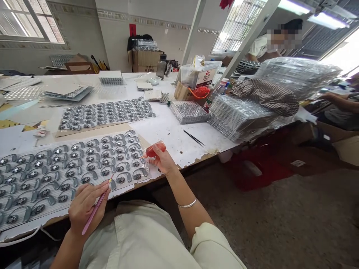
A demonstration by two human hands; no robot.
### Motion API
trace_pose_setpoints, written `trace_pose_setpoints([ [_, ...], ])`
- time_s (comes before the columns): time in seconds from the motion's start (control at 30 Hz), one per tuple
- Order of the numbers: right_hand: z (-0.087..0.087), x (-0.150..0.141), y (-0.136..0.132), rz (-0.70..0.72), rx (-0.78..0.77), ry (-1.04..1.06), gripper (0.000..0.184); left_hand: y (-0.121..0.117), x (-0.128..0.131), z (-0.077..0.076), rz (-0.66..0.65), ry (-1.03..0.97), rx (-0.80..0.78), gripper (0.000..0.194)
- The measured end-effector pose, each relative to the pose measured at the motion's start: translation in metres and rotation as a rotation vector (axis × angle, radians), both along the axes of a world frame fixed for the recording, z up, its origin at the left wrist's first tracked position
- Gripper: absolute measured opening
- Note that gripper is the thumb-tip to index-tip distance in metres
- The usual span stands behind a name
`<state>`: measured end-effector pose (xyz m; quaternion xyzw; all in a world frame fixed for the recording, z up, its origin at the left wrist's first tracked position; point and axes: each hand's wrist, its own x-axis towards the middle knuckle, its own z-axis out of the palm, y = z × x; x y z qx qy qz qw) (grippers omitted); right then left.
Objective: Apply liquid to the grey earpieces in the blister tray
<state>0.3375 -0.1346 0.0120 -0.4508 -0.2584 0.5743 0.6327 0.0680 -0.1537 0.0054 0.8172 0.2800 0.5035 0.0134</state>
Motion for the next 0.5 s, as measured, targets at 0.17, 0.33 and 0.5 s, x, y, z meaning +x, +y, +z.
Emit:
trace_pose_setpoints([
  [0.17, 0.002, -0.005, -0.001, 0.002, 0.04, -0.012, 0.048, -0.003, -0.002, -0.001, -0.014, 0.004, -0.011, 0.025],
  [0.33, -0.005, -0.019, -0.006, 0.019, 0.031, 0.078, 0.054, 0.003, -0.006, -0.017, -0.022, 0.046, 0.033, 0.033],
  [0.5, -0.014, -0.024, 0.0, 0.104, 0.037, 0.109, 0.055, 0.043, -0.003, -0.051, -0.156, 0.014, 0.122, 0.036],
])
